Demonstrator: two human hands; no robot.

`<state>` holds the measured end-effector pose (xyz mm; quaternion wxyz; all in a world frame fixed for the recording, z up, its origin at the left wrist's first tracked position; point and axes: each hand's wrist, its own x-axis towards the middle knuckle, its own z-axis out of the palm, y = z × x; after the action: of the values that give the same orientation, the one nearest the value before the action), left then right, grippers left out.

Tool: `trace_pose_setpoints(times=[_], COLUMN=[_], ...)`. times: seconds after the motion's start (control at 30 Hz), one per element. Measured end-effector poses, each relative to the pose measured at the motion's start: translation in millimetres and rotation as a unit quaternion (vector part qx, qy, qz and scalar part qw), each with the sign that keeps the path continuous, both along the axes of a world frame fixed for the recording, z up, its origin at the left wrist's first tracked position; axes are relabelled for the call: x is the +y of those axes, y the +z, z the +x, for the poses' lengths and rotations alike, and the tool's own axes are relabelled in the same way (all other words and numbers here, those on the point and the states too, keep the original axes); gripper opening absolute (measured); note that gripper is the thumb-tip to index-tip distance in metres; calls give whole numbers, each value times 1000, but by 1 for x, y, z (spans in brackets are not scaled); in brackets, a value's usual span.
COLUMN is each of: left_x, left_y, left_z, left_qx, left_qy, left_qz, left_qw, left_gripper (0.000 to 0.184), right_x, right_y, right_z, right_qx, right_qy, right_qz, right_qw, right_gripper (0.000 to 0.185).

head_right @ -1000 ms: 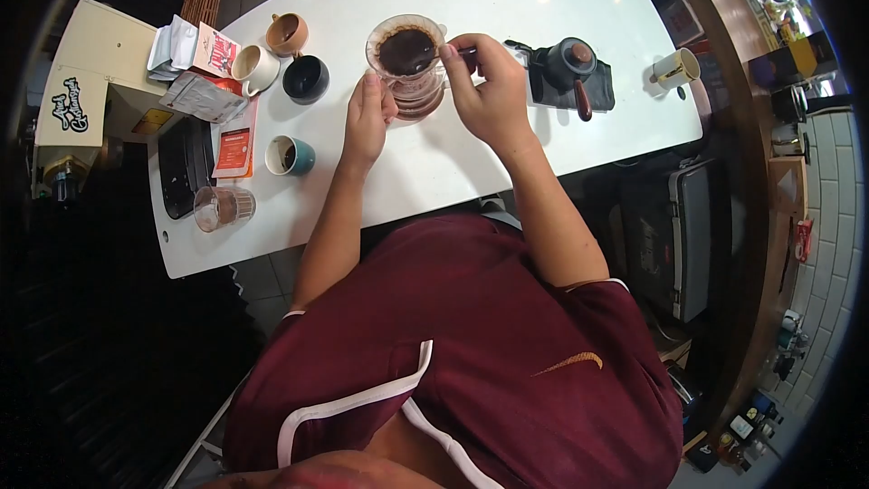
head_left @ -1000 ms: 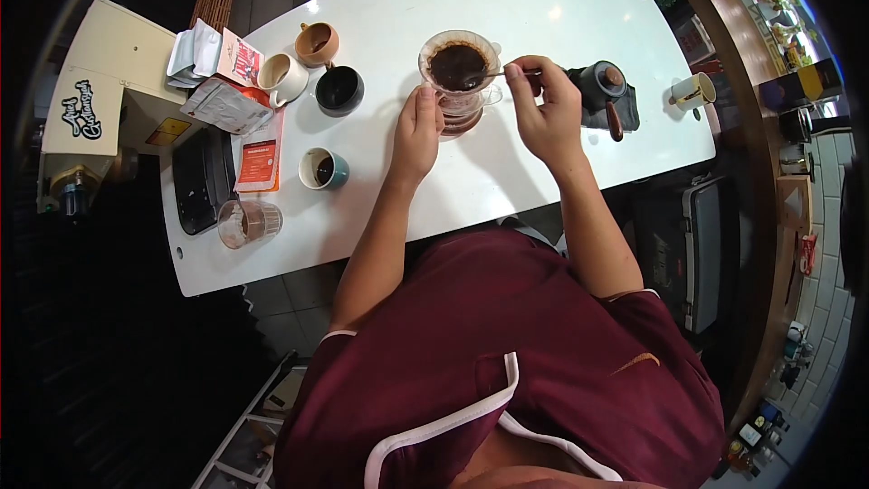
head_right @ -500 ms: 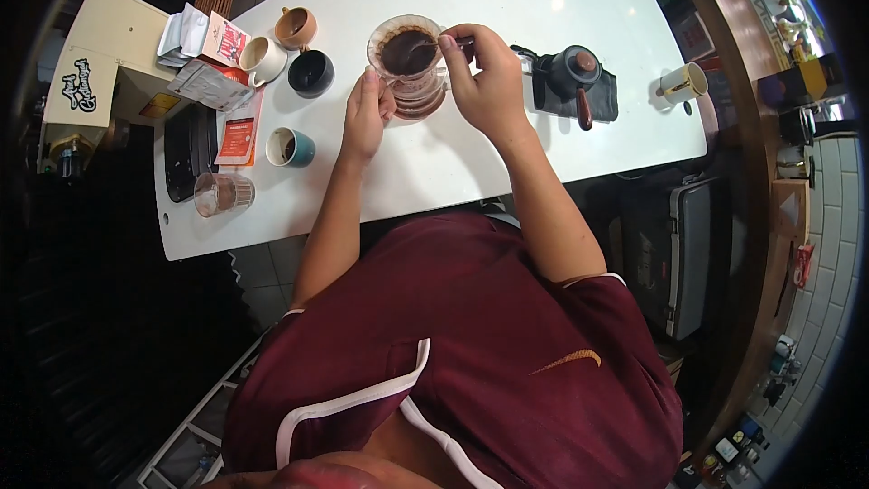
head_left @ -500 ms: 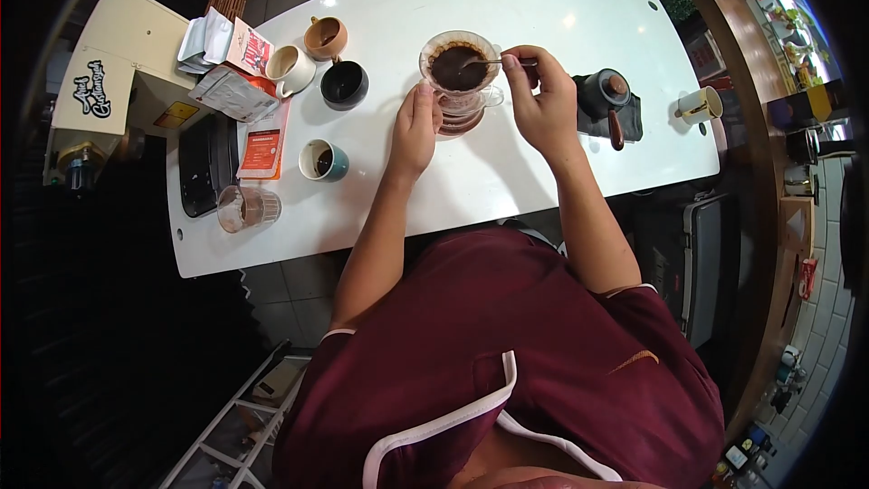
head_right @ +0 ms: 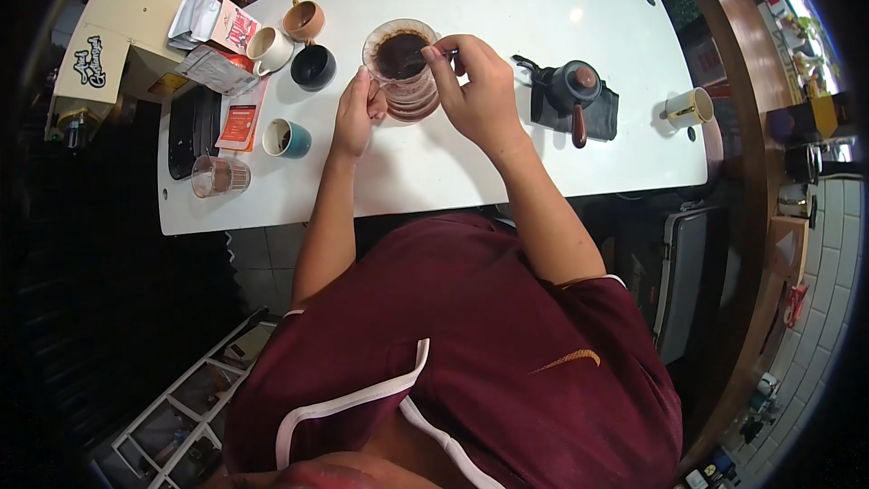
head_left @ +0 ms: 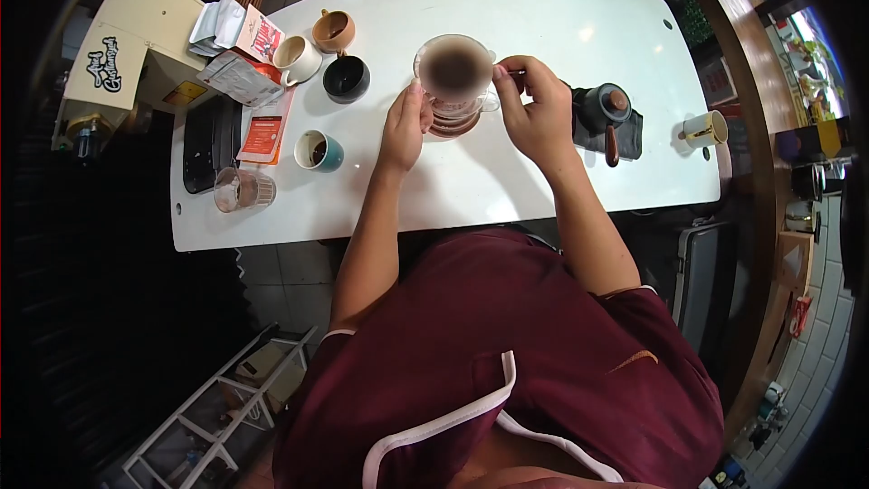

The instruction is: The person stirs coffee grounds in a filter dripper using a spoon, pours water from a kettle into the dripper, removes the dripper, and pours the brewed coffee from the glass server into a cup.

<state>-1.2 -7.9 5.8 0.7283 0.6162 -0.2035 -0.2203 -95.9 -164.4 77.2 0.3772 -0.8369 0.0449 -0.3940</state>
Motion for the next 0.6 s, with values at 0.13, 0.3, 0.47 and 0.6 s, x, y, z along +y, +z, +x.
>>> trace_pose_setpoints(times=[0.13,0.3,0.47,0.6], left_x=[0,-1,-1,-2], left_y=[3,1,0,2], left_z=[-2,-1,-3,-5], left_qx=[1,1,3,7], left_qy=[11,13,22,39], left_qz=[-1,-7,0,11], left_qw=[1000,1000,1000,999], left_gripper=[38,37,37,36], right_x=[-2,-2,-7,-9], right_y=[-7,-6,-3,-8], right_z=[7,12,13,12], right_qx=[14,-9,-46,-9], right_qy=[13,29,30,47], right_qz=[-1,33,26,23], right_qw=[1000,999,998,999], right_gripper=[11,10,9,11])
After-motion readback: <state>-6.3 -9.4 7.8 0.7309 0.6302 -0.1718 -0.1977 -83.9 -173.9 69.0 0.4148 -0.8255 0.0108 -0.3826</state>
